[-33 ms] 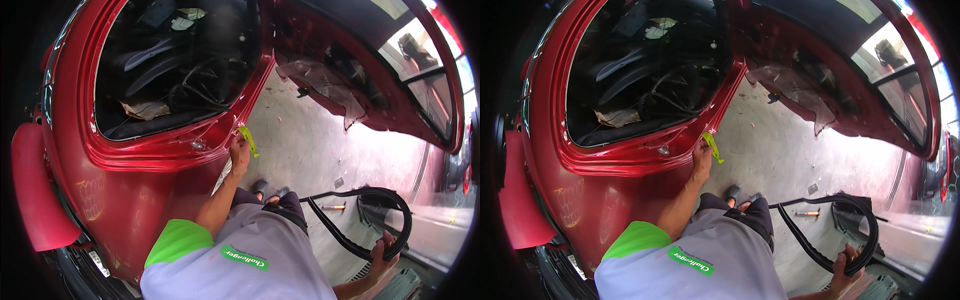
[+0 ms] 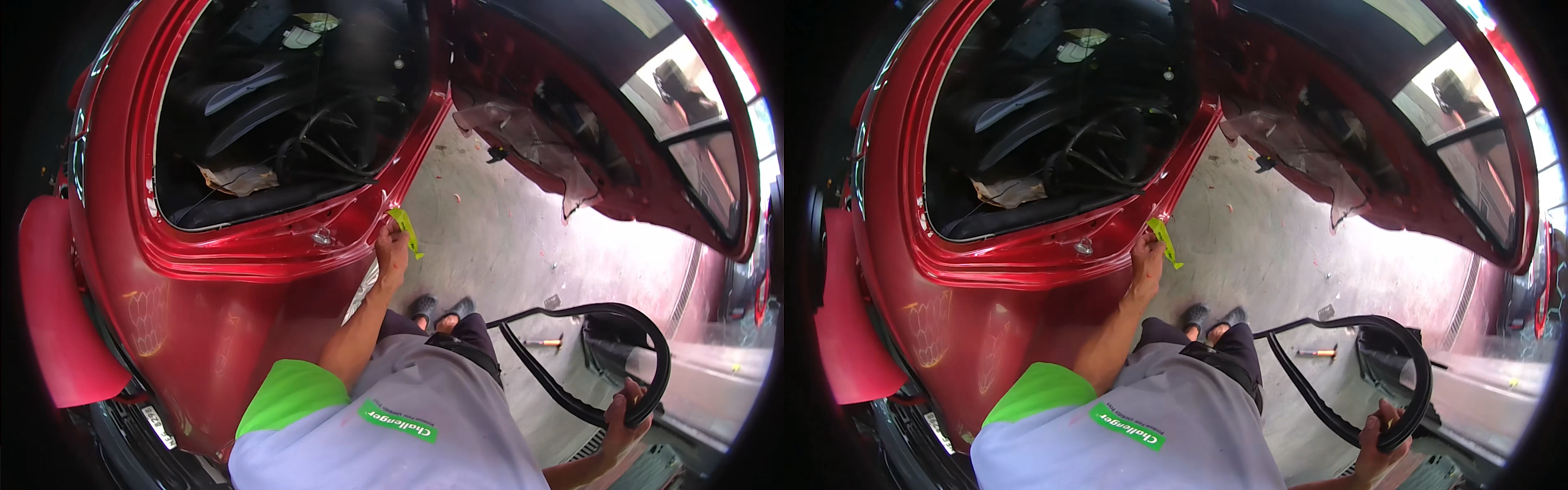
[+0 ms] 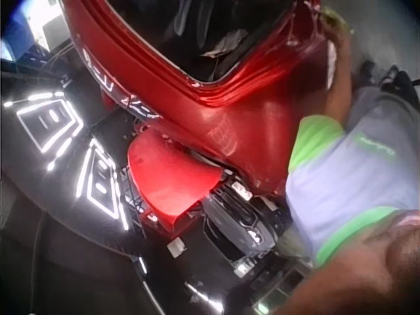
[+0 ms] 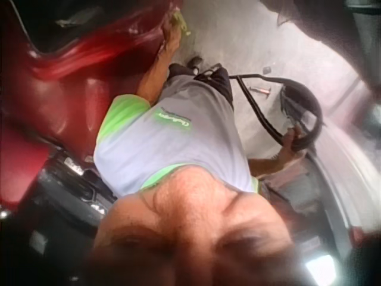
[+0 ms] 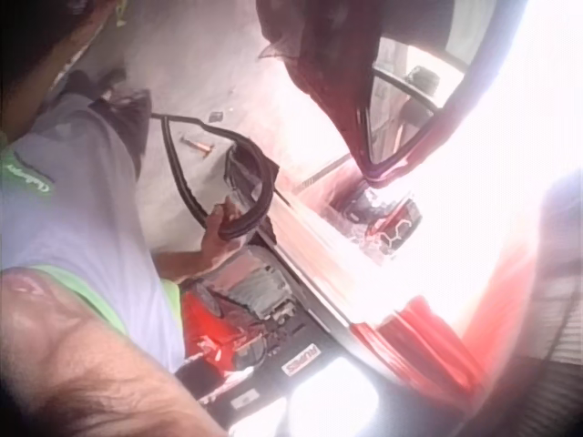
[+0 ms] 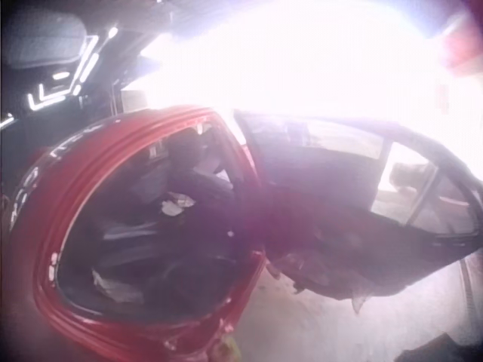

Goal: The person retrieves a black rubber weather seal from the trunk of a red car and removes a yellow zip tie. They then fit the seal along the top edge of the car's door frame, pressing it into place to ensure a proper fit.

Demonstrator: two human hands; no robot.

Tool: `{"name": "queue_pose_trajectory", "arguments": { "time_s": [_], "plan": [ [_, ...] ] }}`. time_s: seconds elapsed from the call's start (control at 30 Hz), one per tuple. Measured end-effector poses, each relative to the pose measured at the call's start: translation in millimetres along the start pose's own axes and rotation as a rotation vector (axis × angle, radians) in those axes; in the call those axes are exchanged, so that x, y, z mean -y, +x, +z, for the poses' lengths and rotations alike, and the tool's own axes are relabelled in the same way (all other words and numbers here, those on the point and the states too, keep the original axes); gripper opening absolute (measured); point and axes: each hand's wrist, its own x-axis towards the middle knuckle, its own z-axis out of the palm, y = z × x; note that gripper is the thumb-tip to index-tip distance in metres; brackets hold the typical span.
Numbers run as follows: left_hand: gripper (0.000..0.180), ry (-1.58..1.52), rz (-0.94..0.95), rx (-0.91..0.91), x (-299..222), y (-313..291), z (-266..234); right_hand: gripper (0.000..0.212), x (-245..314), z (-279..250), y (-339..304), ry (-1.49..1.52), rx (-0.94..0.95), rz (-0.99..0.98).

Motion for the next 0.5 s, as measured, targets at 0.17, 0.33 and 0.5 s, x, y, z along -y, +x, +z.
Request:
{"name": "queue_pose_trajectory", "arguments": {
  "time_s": [0.17,0.33,0.5],
  "plan": [
    [0.02,-0.053,0.016,-0.126,14.4,13.1,1.4,0.034,9.8,5.5,89.3,-0.04,0.11,-0.017],
    [0.02,-0.056,0.034,-0.238,1.5,34.5,5.6,0.036,16.7,38.8,170.1,0.1,0.173,-0.299],
    [0.021,-0.16,0.056,-0.351,-16.0,38.8,3.0,0.036,28.7,48.3,258.8,-0.186,0.183,-0.437]
  ]
}}
